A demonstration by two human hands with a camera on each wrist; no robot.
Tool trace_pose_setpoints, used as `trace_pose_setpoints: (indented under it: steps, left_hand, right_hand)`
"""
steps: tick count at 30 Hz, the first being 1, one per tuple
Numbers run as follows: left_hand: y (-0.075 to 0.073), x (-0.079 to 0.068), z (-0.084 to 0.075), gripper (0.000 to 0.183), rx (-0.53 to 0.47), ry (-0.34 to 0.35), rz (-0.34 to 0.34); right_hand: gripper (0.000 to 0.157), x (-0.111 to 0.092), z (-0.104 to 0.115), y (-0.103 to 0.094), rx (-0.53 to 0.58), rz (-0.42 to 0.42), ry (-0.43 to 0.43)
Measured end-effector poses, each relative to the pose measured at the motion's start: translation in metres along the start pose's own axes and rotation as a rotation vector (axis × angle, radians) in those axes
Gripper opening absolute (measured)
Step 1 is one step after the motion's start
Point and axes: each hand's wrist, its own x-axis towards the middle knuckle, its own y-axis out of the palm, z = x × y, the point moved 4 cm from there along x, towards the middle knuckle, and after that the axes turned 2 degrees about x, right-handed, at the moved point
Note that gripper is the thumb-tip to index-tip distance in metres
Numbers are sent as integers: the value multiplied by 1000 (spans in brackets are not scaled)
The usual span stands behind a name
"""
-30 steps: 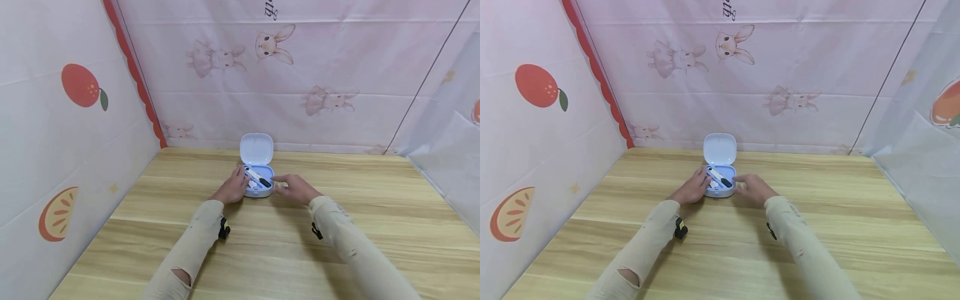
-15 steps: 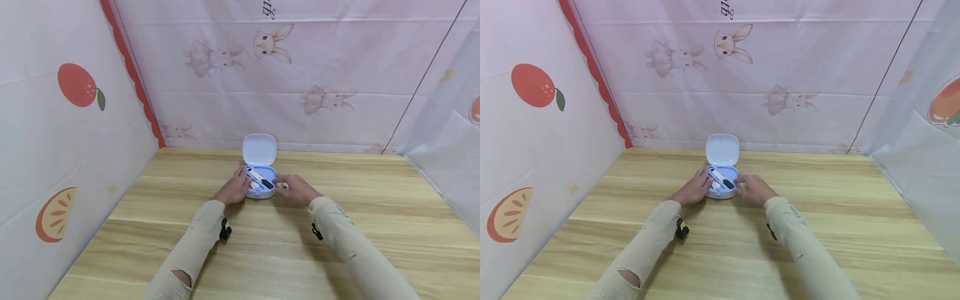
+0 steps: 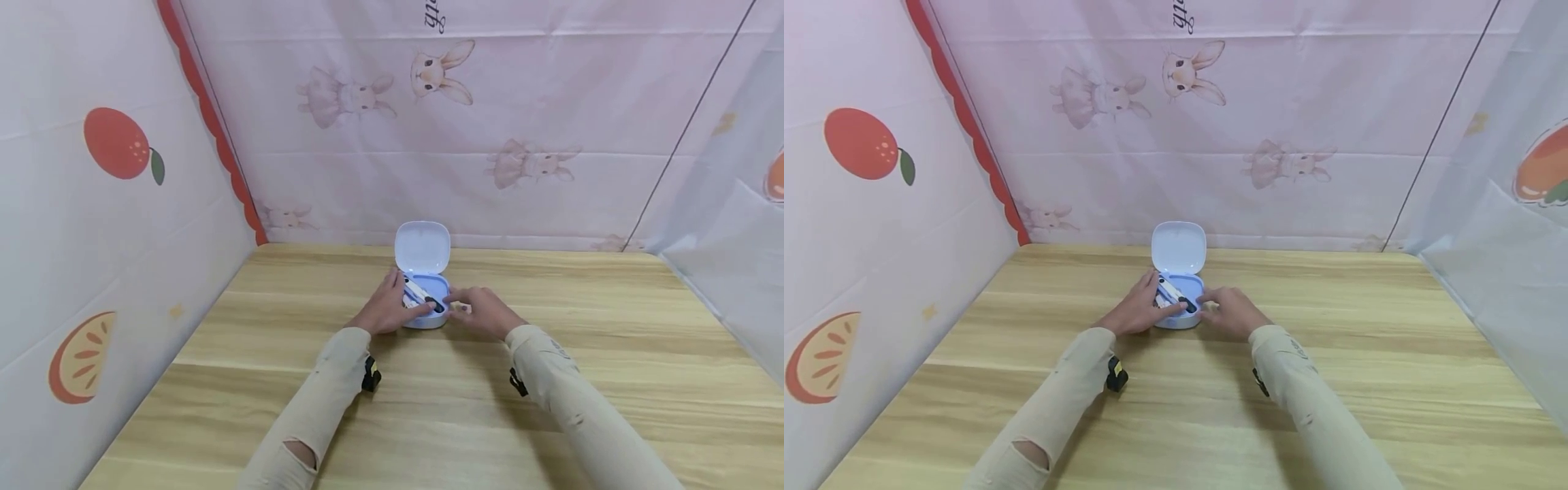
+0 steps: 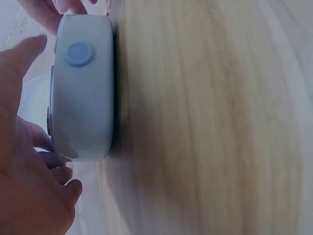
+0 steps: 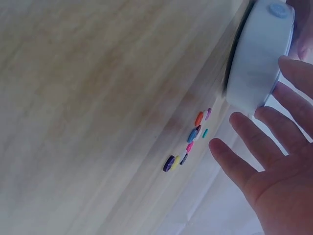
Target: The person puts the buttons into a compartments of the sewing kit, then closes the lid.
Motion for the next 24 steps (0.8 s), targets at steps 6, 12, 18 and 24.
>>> trace_pose_setpoints:
  steps: [6, 12, 18, 24]
  left_hand:
    - [4, -1, 0, 123, -21, -28, 6]
    - [5, -2, -1, 124, -33, -29, -3]
    - [5, -5, -2, 125, -3, -39, 4]
    - [2, -3, -6, 124, 66, 24, -9]
  right_hand:
    - [35, 0, 0, -2, 11, 1, 8]
    - [46, 3, -2, -5, 4, -3, 34]
    - [48, 7, -4, -3, -32, 17, 49]
    - [46, 9, -4, -4, -24, 8, 72]
